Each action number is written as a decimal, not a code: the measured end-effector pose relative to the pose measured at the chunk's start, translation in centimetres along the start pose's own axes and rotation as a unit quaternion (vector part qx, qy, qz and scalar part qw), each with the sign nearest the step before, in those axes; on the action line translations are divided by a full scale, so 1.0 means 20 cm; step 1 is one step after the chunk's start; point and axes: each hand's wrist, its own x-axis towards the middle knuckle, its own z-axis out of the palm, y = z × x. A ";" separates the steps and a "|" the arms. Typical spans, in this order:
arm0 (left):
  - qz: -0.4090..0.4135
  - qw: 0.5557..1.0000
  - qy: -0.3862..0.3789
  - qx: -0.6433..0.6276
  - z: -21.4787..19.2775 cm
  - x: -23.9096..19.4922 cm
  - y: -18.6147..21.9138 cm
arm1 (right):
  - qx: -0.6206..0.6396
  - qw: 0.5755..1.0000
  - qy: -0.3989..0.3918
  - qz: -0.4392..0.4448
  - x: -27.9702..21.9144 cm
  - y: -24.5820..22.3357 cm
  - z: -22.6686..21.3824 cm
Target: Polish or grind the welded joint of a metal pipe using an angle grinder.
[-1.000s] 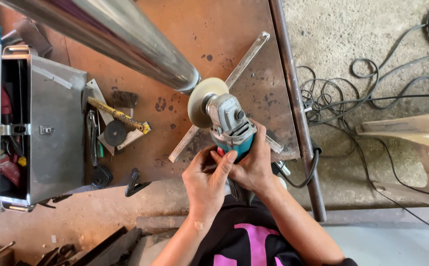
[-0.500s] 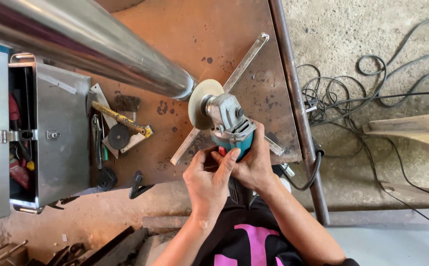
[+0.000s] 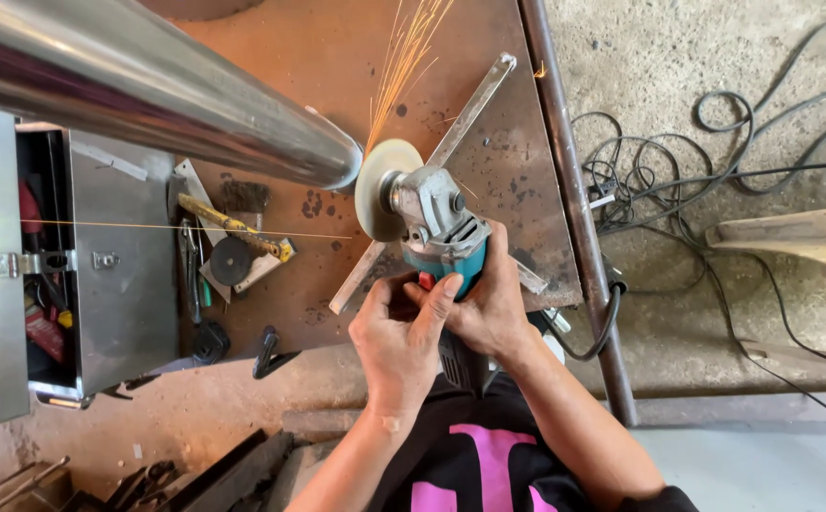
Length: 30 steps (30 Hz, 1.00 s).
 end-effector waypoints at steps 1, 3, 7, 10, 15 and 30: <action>-0.001 1.000 0.003 0.026 0.01 0.02 0.01 | 0.007 1.000 -0.001 0.014 0.02 -0.01 0.00; -0.005 0.999 0.003 0.036 0.02 0.03 0.00 | 0.015 1.000 -0.004 0.010 0.03 0.01 -0.01; 0.000 1.000 -0.005 0.025 0.02 0.04 0.06 | -0.007 1.000 0.001 0.030 0.05 -0.04 -0.01; -0.026 0.999 0.009 0.031 0.04 0.04 -0.01 | 0.007 0.999 0.007 0.034 0.05 -0.01 -0.03; -0.005 1.000 0.000 0.029 0.03 0.05 0.04 | 0.047 0.997 -0.007 0.061 0.07 -0.04 -0.04; -0.008 0.999 -0.006 0.034 0.05 0.07 0.05 | 0.066 0.995 -0.015 0.072 0.12 -0.06 -0.08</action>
